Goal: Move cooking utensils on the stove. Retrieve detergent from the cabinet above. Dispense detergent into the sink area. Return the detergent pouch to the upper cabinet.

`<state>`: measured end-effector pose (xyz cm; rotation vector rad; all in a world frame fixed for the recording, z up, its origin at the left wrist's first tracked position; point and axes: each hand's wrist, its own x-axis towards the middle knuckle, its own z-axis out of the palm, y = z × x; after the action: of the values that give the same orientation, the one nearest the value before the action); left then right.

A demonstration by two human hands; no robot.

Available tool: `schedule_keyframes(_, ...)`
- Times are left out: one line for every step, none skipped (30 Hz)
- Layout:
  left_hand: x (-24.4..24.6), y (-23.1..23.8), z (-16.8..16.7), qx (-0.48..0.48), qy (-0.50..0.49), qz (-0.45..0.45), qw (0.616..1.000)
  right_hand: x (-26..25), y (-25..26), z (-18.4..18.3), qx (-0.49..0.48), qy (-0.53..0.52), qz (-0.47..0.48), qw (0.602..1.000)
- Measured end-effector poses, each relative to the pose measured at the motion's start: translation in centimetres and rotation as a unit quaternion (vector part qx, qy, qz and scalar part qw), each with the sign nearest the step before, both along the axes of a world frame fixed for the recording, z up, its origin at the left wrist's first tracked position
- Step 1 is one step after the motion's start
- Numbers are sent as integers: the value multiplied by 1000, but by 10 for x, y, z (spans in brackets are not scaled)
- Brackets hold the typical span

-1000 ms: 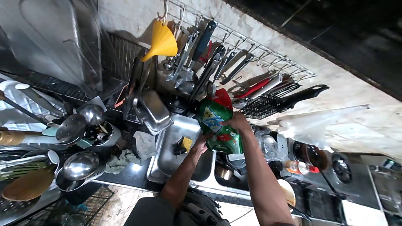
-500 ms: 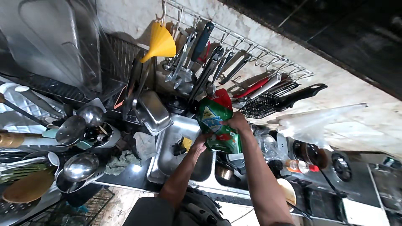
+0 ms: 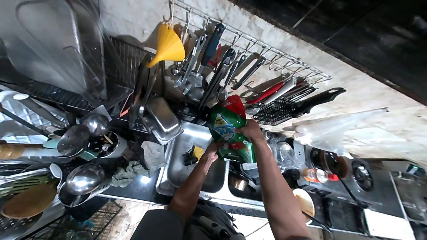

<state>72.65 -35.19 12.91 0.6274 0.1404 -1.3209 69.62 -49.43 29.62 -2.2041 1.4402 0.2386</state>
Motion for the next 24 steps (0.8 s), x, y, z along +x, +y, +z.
schedule_keyframes(0,0,0,0,-1,0,1000,0,0,-1,0,-5,-3,1000)
schedule_keyframes(0,0,-1,2,-4,0,1000,-1,1,-1,2,-10,-6,1000)
schedule_keyframes(1,-1,0,3,-7,-1,1000,-1,1,-2,2,-11,-9,1000)
schedule_keyframes(1,-1,0,4,-8,-1,1000,-1,1,-2,2,-10,-11,1000)
schedule_keyframes(1,-1,0,3,-7,-1,1000,-1,0,-2,0,-9,-11,1000)
schedule_keyframes(2,-1,0,0,-6,0,1000,-1,0,-2,-1,-10,-11,1000)
schedule_keyframes(2,-1,0,0,-6,1,1000,0,0,-2,-2,-9,-10,1000)
schedule_keyframes(2,-1,1,-1,-8,1,1000,0,-1,-3,-4,-9,-10,1000)
schedule_keyframes(2,-1,1,-1,-10,1,1000,0,-1,-3,-5,-9,-10,1000)
schedule_keyframes(2,-1,0,-1,-11,0,1000,0,-1,-3,-6,-7,-10,1000)
schedule_keyframes(2,-1,0,0,-12,0,1000,0,-1,-4,-7,-6,-11,1000)
schedule_keyframes(2,-2,-1,1,-14,-1,1000,0,-2,-4,-7,-6,-13,1000)
schedule_keyframes(3,-2,-1,3,-16,-2,1000,0,-2,-4,-7,-6,-13,1000)
schedule_keyframes(3,-2,0,4,-16,-2,1000,0,-2,-5,-8,-7,-12,1000)
schedule_keyframes(3,-1,-1,3,-15,-2,1000,0,-2,-5,-8,-7,-11,1000)
schedule_keyframes(3,-1,-1,2,-14,-2,1000,0,-2,-4,-8,-7,-11,1000)
schedule_keyframes(3,-1,-1,2,-16,-3,1000,0,-2,-5,-6,-8,-12,1000)
schedule_keyframes(3,-1,-1,3,-17,-3,1000,0,-2,-5,-6,-9,-15,1000)
schedule_keyframes(3,-1,0,5,-17,-3,1000,0,-2,-5,-6,-11,-17,1000)
schedule_keyframes(3,-1,0,5,-16,-3,1000,-1,-2,-5,-5,-11,-18,1000)
schedule_keyframes(3,-1,-1,4,-15,-3,1000,0,-2,-5,-6,-11,-19,1000)
schedule_keyframes(3,-2,-1,3,-14,-3,1000,0,-2,-5,-4,-11,-20,1000)
schedule_keyframes(3,-2,-2,2,-13,-3,1000,0,-2,-5,-4,-11,-21,1000)
schedule_keyframes(3,-2,-3,1,-13,-3,1000,0,-2,-6,-4,-13,-21,1000)
